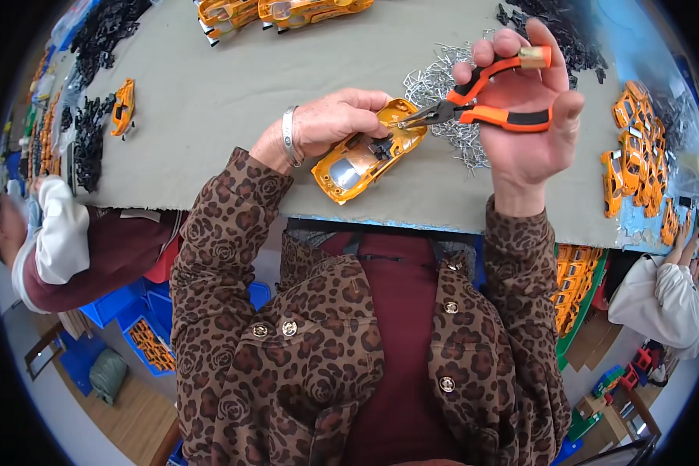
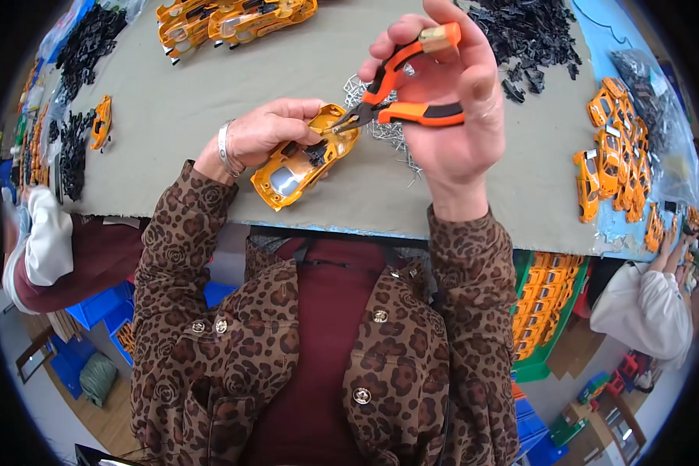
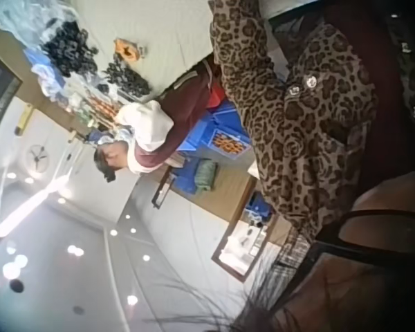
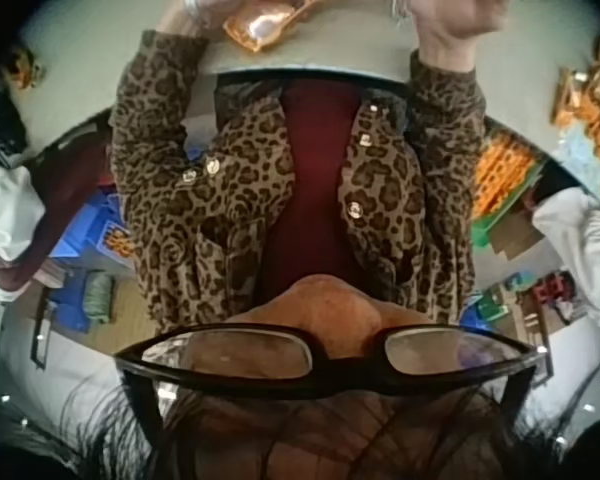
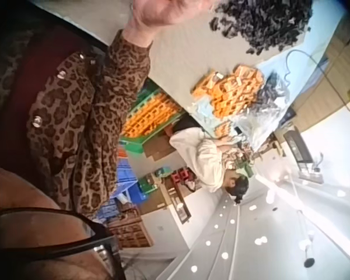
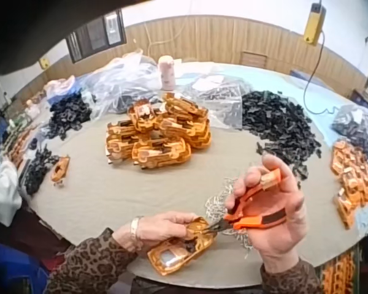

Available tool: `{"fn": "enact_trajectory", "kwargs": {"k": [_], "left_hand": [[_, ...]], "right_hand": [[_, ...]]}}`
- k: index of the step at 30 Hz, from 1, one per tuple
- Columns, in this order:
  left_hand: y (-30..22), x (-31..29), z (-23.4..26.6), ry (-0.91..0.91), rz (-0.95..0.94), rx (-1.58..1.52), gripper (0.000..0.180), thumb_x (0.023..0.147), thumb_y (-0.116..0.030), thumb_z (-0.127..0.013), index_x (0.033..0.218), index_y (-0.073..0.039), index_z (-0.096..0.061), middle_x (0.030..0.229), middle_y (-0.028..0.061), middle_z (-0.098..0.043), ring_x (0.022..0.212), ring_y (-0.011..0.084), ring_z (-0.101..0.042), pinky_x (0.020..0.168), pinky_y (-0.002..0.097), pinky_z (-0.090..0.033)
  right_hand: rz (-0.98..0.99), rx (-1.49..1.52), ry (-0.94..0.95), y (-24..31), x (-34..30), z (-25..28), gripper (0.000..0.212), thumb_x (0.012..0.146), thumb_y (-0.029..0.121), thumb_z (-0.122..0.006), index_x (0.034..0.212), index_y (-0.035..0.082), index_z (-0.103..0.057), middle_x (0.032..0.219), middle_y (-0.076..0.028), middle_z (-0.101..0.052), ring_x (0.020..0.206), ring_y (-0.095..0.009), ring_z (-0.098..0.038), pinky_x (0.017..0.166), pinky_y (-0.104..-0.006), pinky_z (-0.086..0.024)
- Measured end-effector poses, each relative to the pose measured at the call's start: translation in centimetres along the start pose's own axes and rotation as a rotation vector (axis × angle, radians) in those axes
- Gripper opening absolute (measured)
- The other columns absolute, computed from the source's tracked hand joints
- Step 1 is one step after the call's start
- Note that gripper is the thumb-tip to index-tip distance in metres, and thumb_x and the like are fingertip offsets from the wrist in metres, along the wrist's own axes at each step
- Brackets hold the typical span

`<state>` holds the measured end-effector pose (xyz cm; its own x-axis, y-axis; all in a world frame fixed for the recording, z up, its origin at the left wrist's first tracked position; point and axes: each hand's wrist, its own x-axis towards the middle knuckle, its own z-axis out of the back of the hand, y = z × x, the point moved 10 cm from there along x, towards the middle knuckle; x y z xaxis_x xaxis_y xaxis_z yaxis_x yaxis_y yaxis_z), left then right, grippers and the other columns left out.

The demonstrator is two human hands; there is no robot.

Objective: The person assembles toy car bodies by picking up car shells, inserting metal pins by hand, securing them using pliers, and placing the assembled car shells on the table.

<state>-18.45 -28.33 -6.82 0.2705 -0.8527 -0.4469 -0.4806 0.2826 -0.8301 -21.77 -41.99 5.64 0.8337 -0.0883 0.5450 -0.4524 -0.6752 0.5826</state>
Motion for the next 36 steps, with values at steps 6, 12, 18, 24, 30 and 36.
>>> {"fn": "enact_trajectory", "kwargs": {"k": [6, 12, 18, 24, 30, 36], "left_hand": [[0.1, 0.0, -0.4, 0.009, 0.009, -0.150, 0.038, 0.082, -0.005, -0.054, 0.119, 0.003, -0.056, 0.093, 0.0044, -0.064, 0.072, 0.0063, -0.059, 0.064, 0.0207, -0.051], [0.2, 0.0, -0.4, 0.030, 0.019, -0.155, 0.041, 0.080, -0.004, -0.054, 0.120, 0.003, -0.057, 0.091, 0.0036, -0.064, 0.069, 0.0050, -0.057, 0.061, 0.0193, -0.049], [0.3, 0.1, -0.2, 0.023, 0.011, -0.108, 0.041, 0.080, -0.005, -0.055, 0.121, 0.003, -0.056, 0.091, 0.0027, -0.064, 0.070, 0.0042, -0.056, 0.060, 0.0187, -0.047], [0.2, 0.0, -0.6, 0.058, -0.012, -0.090, 0.048, 0.080, 0.000, -0.047, 0.128, 0.008, -0.047, 0.108, 0.0168, -0.064, 0.083, 0.0220, -0.069, 0.073, 0.0305, -0.058], [0.2, 0.0, -0.7, 0.017, 0.001, -0.116, 0.048, 0.081, 0.000, -0.047, 0.129, 0.008, -0.047, 0.111, 0.0157, -0.063, 0.087, 0.0165, -0.066, 0.077, 0.0270, -0.055], [0.3, 0.0, -0.5, -0.027, 0.009, -0.055, 0.048, 0.081, -0.001, -0.048, 0.129, 0.006, -0.048, 0.112, 0.0130, -0.063, 0.087, 0.0137, -0.065, 0.079, 0.0253, -0.054]], "right_hand": [[0.150, -0.121, -0.167, -0.5, -1.4, -0.5, 0.057, 0.093, 0.038, -0.057, 0.133, 0.000, -0.042, 0.112, -0.016, -0.056, 0.099, -0.029, -0.058, 0.082, -0.0436, -0.051], [0.207, -0.129, -0.260, -0.2, -2.5, 0.2, 0.045, 0.095, 0.033, -0.055, 0.126, 0.001, -0.047, 0.107, -0.013, -0.056, 0.094, -0.024, -0.055, 0.078, -0.0418, -0.051], [0.179, -0.050, -0.296, -0.2, -2.8, 1.0, 0.043, 0.095, 0.036, -0.054, 0.123, 0.004, -0.049, 0.105, -0.011, -0.054, 0.092, -0.023, -0.052, 0.076, -0.0417, -0.049], [0.177, -0.010, -0.369, -0.1, -3.5, 1.7, 0.042, 0.095, 0.037, -0.054, 0.123, 0.005, -0.049, 0.106, -0.010, -0.053, 0.094, -0.023, -0.051, 0.078, -0.0419, -0.047], [0.210, -0.020, -0.412, 0.1, -4.3, 1.9, 0.045, 0.096, 0.041, -0.051, 0.123, 0.006, -0.049, 0.106, -0.009, -0.053, 0.096, -0.022, -0.050, 0.081, -0.0430, -0.046], [0.215, -0.056, -0.496, 0.3, -5.0, 2.1, 0.049, 0.096, 0.043, -0.050, 0.127, 0.006, -0.045, 0.109, -0.009, -0.052, 0.097, -0.023, -0.050, 0.083, -0.0436, -0.047]]}}
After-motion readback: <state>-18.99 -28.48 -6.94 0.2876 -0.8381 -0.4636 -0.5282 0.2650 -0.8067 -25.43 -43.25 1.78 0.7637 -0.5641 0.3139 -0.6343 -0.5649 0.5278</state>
